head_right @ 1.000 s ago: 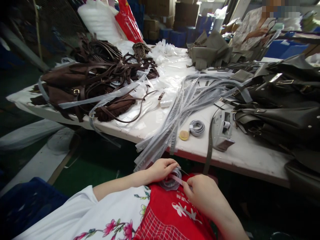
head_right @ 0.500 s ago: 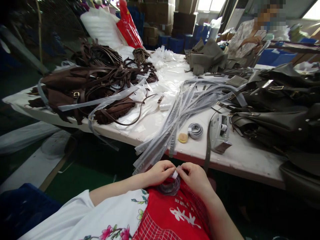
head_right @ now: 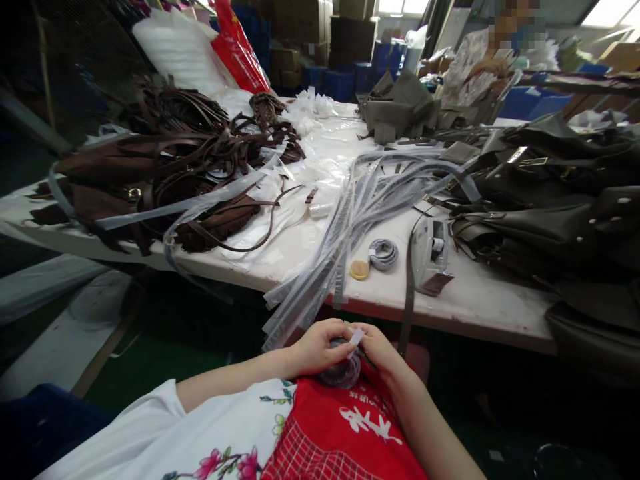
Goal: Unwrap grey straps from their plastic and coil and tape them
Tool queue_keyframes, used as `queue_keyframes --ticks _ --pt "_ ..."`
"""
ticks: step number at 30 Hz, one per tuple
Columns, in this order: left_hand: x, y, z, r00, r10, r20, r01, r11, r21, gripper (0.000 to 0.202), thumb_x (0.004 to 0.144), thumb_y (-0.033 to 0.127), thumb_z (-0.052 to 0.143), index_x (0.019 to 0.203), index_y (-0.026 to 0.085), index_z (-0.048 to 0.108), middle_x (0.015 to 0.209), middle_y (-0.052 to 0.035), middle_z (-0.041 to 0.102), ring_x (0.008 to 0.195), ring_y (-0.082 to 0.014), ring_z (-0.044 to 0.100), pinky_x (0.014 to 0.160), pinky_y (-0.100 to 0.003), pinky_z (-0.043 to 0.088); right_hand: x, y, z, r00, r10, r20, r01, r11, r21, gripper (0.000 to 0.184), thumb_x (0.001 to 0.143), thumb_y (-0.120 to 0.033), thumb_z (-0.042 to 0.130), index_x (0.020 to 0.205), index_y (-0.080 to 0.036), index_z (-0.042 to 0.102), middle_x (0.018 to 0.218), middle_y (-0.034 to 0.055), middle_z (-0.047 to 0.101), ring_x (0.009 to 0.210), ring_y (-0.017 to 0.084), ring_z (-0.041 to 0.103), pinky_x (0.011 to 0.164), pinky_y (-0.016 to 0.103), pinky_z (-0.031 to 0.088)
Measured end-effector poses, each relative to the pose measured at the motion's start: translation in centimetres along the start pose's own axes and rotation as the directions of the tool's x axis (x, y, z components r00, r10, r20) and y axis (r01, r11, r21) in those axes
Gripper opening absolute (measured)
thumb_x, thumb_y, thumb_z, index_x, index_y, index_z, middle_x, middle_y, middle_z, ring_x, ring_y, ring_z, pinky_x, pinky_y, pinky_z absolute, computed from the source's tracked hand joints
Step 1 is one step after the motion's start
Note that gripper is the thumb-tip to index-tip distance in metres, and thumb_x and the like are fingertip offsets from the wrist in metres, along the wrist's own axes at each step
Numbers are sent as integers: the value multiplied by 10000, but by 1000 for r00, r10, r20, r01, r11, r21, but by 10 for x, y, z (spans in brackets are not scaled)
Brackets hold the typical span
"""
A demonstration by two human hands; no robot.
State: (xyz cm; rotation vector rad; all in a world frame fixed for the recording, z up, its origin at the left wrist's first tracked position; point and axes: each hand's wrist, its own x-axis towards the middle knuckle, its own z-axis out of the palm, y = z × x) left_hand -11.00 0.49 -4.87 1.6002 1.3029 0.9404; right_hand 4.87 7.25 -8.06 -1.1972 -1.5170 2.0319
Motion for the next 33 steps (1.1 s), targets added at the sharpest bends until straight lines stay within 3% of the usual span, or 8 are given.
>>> queue_keyframes --ticks 3,9,15,21,25,28,30,33 --pt "-2 -1 -1 999 31 -33 -32 999 -23 198 887 320 583 840 181 717 888 -39 664 876 -163 616 853 -261 489 -2 2 6 994 25 -107 -7 986 165 487 548 -584 845 696 -158 660 634 26 646 584 168 553 579 284 436" --pt "2 -6 1 979 -123 -160 130 991 36 235 865 343 616 712 181 693 923 -39 590 878 -156 587 828 -265 476 -12 -4 -1 941 -248 -229 209 961 -181 457 763 -605 695 810 -155 755 804 87 732 756 245 629 696 330 492" --pt "7 -13 6 962 -224 -160 229 973 15 234 852 339 606 687 176 639 771 -1 606 758 -144 579 715 -258 447 -15 -11 -11 984 -169 -52 160 977 -142 499 780 -621 673 886 -145 780 887 111 757 875 305 667 810 391 512" --pt "7 -20 8 958 -236 -164 237 971 -13 195 768 318 676 834 186 549 783 4 620 733 -151 563 673 -259 447 -10 -10 -22 995 -74 61 80 993 -90 380 739 -498 764 846 -134 771 828 78 755 751 226 656 722 320 491" --pt "6 -18 6 967 -229 -113 229 973 -12 255 777 385 676 866 189 538 814 -12 627 758 -168 575 683 -272 458 -5 -8 -23 992 -54 115 61 997 -57 260 711 -386 783 778 -143 722 766 39 728 716 192 644 720 301 498" --pt "6 -17 0 956 -290 -42 291 956 20 347 754 486 693 883 185 577 866 -34 655 806 -195 597 717 -293 460 -7 -11 -21 987 -124 102 141 972 -189 195 750 -350 733 762 -158 701 778 44 726 750 210 656 744 318 515" --pt "7 -18 -4 921 -381 85 383 924 -16 394 724 526 709 880 176 618 857 -43 674 797 -206 613 701 -299 459 -13 -14 -20 971 -212 108 236 906 -350 160 823 -320 659 820 -174 726 835 58 739 807 226 672 787 336 525" --pt "6 -25 -7 844 -467 265 530 805 -266 440 681 518 744 901 150 644 789 -50 675 702 -186 615 644 -293 462 -27 -17 -19 924 -331 193 381 741 -553 250 903 -245 550 1076 -229 729 1090 74 724 1006 242 663 928 379 515"
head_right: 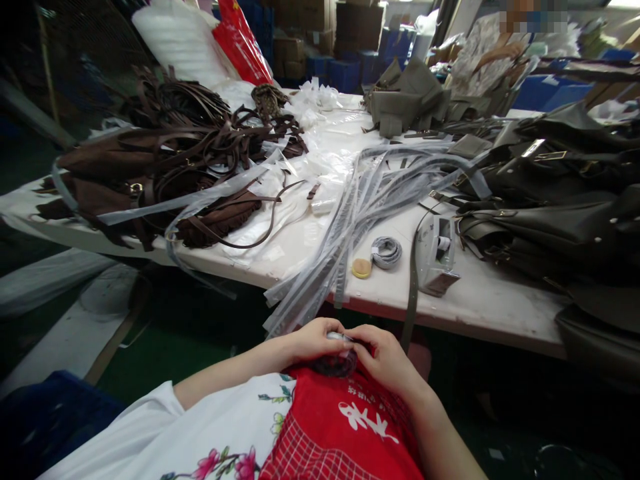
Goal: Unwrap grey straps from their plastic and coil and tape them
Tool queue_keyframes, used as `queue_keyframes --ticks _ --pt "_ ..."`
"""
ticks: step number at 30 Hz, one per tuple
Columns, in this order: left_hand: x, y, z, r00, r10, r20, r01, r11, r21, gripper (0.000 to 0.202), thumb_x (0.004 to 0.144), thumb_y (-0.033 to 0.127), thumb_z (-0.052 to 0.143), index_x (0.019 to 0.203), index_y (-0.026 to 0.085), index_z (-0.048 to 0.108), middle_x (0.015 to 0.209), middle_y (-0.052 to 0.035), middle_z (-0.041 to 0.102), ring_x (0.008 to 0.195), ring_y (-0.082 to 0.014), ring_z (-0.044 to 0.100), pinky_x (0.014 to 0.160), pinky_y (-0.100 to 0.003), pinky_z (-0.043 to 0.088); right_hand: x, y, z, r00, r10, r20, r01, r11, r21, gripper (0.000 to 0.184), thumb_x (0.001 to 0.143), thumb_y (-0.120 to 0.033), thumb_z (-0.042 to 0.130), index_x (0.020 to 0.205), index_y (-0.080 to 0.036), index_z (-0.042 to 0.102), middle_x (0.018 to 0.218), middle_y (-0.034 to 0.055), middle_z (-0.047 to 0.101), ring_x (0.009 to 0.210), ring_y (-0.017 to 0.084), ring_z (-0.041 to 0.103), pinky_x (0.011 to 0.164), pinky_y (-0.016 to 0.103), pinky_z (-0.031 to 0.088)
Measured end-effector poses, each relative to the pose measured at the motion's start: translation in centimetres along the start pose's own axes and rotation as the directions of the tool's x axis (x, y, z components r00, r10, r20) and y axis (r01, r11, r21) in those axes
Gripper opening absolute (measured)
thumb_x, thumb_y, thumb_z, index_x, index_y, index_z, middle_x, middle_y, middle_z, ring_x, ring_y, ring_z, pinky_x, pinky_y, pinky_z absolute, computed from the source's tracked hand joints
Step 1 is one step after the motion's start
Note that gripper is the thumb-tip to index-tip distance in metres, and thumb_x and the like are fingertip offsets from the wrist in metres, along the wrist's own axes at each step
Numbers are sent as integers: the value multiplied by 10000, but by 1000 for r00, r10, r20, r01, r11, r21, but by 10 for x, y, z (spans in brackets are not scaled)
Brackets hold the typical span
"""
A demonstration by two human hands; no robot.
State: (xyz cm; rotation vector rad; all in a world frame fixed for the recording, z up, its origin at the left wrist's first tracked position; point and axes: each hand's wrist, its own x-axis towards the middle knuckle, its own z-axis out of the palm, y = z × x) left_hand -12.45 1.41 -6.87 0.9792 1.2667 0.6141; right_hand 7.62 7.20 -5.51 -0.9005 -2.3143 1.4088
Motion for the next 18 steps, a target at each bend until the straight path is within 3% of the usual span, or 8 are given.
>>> queue_keyframes --ticks 2,5,10,13,14,15,17,18 --pt "1 -4 -1 999 -6 38 14 977 -214 455 629 449 792 926 138 643 790 -49 667 682 -168 607 660 -294 471 -9 -3 0 998 -63 4 63 987 -147 364 925 -216 510 1253 -277 656 1294 74 638 1181 251 592 1039 420 467" --pt "1 -5 0 999 13 37 2 926 -376 396 594 349 788 900 132 660 797 -38 647 701 -153 590 690 -287 460 -20 -4 3 998 -66 1 64 956 -285 438 954 -220 475 1371 -323 560 1419 65 541 1305 258 498 1106 464 421" --pt "1 4 5 997 -4 -74 -19 951 -308 327 621 371 733 827 124 676 749 -29 616 668 -140 533 639 -271 408 -25 -2 1 996 -82 18 84 950 -302 413 951 -220 494 1345 -308 583 1393 71 565 1276 244 529 1085 435 455" --pt "2 7 7 997 5 -71 -24 963 -269 308 602 339 734 823 137 662 739 -29 618 656 -148 535 621 -271 402 -20 11 -37 971 -149 -186 77 935 -346 324 931 -273 546 1237 -266 654 1320 81 621 1209 245 577 1044 417 477" --pt "2 6 8 998 7 -69 -24 967 -253 295 597 325 728 814 139 657 737 -31 621 654 -149 539 619 -270 401 -18 19 -58 926 -177 -334 45 929 -366 291 926 -303 553 1182 -247 679 1267 89 651 1167 251 600 1027 421 482" --pt "3 6 8 997 7 -72 -24 971 -238 284 591 315 720 803 139 651 732 -32 622 648 -149 539 613 -268 398 -14 27 -81 842 -198 -502 -9 925 -379 276 919 -337 556 1128 -226 698 1203 99 678 1114 259 622 1007 431 485" --pt "4 4 9 997 7 -77 -23 977 -214 268 580 301 694 785 137 640 713 -27 614 626 -142 528 593 -261 386 -5 46 -128 589 -185 -786 -156 929 -335 301 882 -404 567 1030 -194 722 1088 114 705 1012 276 643 976 454 480" --pt "4 3 9 997 13 -78 -29 978 -207 262 575 295 679 779 135 636 707 -25 610 622 -139 523 588 -258 381 0 55 -149 491 -135 -861 -216 938 -271 327 846 -437 584 989 -182 731 1064 123 706 997 289 637 976 468 468"
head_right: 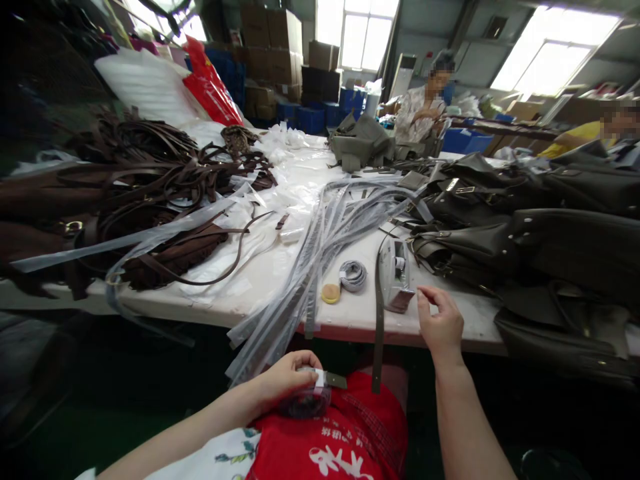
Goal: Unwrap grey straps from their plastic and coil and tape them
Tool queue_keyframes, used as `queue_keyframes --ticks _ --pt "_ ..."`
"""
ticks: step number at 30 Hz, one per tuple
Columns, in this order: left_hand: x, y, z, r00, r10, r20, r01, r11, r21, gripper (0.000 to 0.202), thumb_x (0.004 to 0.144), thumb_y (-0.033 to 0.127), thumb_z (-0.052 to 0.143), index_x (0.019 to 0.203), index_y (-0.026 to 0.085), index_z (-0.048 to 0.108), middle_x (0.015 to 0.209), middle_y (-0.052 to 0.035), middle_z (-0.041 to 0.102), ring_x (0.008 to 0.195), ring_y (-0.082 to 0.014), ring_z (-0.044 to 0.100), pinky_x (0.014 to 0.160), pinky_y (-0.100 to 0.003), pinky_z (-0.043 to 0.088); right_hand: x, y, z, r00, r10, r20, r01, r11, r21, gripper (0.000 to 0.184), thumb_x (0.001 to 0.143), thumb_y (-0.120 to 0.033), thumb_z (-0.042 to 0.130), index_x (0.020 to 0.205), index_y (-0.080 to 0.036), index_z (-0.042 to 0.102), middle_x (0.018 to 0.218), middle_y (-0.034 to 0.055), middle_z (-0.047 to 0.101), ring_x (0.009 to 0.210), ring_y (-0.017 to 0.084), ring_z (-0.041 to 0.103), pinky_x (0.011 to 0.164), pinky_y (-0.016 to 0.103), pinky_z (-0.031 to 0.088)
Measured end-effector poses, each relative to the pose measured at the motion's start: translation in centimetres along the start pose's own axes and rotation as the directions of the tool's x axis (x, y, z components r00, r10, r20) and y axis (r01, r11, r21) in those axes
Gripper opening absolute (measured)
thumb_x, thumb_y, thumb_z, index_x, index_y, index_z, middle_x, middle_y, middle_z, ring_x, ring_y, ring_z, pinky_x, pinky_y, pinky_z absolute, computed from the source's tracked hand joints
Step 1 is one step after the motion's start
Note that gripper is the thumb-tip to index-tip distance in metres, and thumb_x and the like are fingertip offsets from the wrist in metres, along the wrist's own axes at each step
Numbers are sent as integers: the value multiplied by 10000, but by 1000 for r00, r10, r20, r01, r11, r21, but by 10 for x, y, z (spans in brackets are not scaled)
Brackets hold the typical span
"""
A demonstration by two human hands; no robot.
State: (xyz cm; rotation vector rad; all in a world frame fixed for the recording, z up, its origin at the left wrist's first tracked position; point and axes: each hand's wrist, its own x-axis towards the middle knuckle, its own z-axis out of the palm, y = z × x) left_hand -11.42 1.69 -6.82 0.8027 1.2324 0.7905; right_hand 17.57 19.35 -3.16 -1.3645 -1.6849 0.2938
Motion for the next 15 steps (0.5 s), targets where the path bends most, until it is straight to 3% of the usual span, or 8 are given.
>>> queue_keyframes --ticks 1,3,6,9,12,15 --pt "0 -1 1 1000 12 -2 -12 1000 5 255 572 287 664 773 134 632 706 -23 607 624 -137 520 587 -256 377 16 12 1 996 86 -32 -86 996 14 345 803 -466 606 934 -176 741 1039 129 710 1000 303 630 979 477 457" --pt "-1 0 2 999 41 2 -41 999 22 244 569 271 641 769 131 628 709 -24 604 636 -139 520 593 -255 372 37 29 10 978 207 36 -209 975 74 366 730 -516 641 811 -176 752 942 128 731 962 318 642 936 471 477" --pt "-4 1 3 998 57 -3 -56 997 53 235 562 250 613 764 129 620 701 -23 599 633 -140 510 592 -257 360 43 39 30 960 246 137 -267 950 165 417 707 -579 634 696 -177 745 801 111 746 830 294 683 801 416 531" --pt "-5 2 1 998 60 -18 -59 997 52 231 556 242 606 758 129 612 687 -17 590 625 -135 495 584 -254 345 30 37 40 964 251 86 -265 937 226 448 722 -600 617 723 -170 743 940 131 748 903 287 684 848 405 518" --pt "-4 1 -2 997 77 -30 -76 997 26 228 569 251 636 760 128 613 673 -8 576 621 -127 483 577 -247 330 8 32 35 968 250 -11 -241 942 234 411 711 -581 665 771 -181 737 1115 136 705 1048 298 631 974 424 451" --pt "-3 -1 -3 993 113 -30 -114 993 -16 279 590 315 724 764 129 611 681 -8 578 632 -125 488 584 -242 336 -14 32 30 943 332 -21 -321 923 211 411 677 -593 702 765 -192 720 1005 122 721 997 305 628 953 424 453"
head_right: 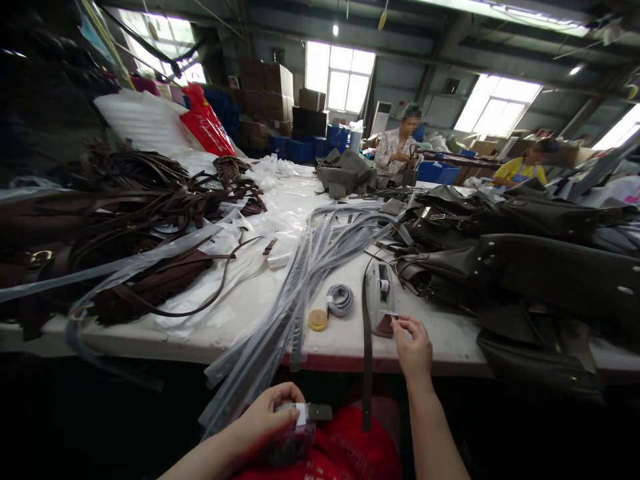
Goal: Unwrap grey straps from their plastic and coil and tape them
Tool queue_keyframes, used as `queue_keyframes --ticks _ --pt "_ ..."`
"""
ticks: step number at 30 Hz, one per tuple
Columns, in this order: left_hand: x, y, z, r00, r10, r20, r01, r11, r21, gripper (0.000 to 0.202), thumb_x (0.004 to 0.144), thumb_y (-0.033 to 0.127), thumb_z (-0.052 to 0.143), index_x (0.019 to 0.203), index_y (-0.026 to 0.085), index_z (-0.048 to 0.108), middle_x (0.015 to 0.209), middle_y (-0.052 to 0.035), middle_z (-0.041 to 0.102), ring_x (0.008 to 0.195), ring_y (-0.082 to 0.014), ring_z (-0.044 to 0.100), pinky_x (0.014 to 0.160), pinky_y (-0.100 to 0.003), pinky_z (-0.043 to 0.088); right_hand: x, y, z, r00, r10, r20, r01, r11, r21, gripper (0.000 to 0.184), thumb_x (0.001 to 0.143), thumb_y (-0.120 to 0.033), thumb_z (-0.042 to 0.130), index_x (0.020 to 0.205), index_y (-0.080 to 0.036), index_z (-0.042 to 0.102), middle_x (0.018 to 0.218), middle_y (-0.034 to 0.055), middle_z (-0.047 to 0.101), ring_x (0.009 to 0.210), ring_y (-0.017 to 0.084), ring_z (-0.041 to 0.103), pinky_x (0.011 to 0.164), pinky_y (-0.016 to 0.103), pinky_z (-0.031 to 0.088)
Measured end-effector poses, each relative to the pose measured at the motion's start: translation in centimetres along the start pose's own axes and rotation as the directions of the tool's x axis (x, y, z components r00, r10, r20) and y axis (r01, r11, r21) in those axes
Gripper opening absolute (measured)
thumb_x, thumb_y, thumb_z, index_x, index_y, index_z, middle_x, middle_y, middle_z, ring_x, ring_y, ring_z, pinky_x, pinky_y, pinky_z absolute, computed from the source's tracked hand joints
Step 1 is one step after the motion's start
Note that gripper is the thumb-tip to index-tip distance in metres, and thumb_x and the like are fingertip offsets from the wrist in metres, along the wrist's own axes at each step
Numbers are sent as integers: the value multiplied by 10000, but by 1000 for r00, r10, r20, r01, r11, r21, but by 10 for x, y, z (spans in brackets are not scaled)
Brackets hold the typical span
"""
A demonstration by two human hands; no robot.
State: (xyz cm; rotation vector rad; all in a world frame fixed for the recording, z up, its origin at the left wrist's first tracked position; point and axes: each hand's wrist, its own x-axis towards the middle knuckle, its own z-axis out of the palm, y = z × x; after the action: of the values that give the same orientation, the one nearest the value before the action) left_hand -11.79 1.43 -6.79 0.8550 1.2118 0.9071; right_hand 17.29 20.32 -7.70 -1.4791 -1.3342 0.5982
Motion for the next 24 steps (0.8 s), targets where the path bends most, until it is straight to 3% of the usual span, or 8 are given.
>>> queue_keyframes --ticks 3,5,8,11,13,16,20,24 --pt "1 -1 2 999 50 11 -49 995 -92 437 614 472 796 810 136 597 675 -5 585 609 -115 486 573 -234 334 -15 12 0 986 143 88 -145 989 17 501 647 -682 668 704 -185 681 687 86 700 701 275 650 710 393 528" --pt "1 0 4 996 83 19 -78 981 -177 509 635 548 803 853 147 579 699 -13 608 611 -115 509 571 -228 340 -21 18 1 971 192 141 -199 979 40 557 610 -738 657 667 -184 650 584 72 665 565 251 619 573 365 515" --pt "2 0 6 992 125 -6 -123 961 -249 518 665 556 807 893 162 560 771 -32 651 676 -135 567 608 -228 386 -32 11 0 958 207 197 -223 973 63 559 608 -729 698 699 -179 656 602 67 673 572 240 622 558 344 511" --pt "5 0 7 987 147 -69 -159 961 -225 512 679 551 803 917 169 560 811 -40 664 714 -146 587 646 -240 427 -56 -17 0 925 151 348 -208 969 132 485 697 -653 723 778 -177 677 658 51 678 632 217 623 612 321 515" --pt "6 0 8 981 156 -116 -177 965 -193 514 688 562 791 926 169 558 809 -35 655 717 -148 587 654 -246 438 -78 -43 4 866 107 489 -220 959 179 439 738 -615 726 774 -181 668 647 37 658 622 195 598 608 300 496" --pt "5 2 10 972 180 -151 -200 971 -132 476 734 550 751 941 168 556 796 -21 639 723 -147 584 669 -249 445 -112 -73 14 736 71 673 -284 935 212 416 774 -590 716 742 -181 647 616 18 629 593 165 560 588 271 458" --pt "0 8 9 956 240 -168 -243 970 1 370 788 456 715 963 164 572 864 -33 662 804 -160 610 755 -262 462 -142 -85 27 575 41 817 -352 914 201 381 832 -535 685 720 -176 623 604 -1 614 564 133 511 559 250 399" --pt "-4 11 6 946 265 -189 -262 964 43 303 777 385 715 941 166 583 894 -38 666 850 -173 624 800 -273 475 -151 -80 38 522 56 851 -366 916 164 394 829 -538 681 712 -167 616 587 -5 607 547 128 494 548 252 368"
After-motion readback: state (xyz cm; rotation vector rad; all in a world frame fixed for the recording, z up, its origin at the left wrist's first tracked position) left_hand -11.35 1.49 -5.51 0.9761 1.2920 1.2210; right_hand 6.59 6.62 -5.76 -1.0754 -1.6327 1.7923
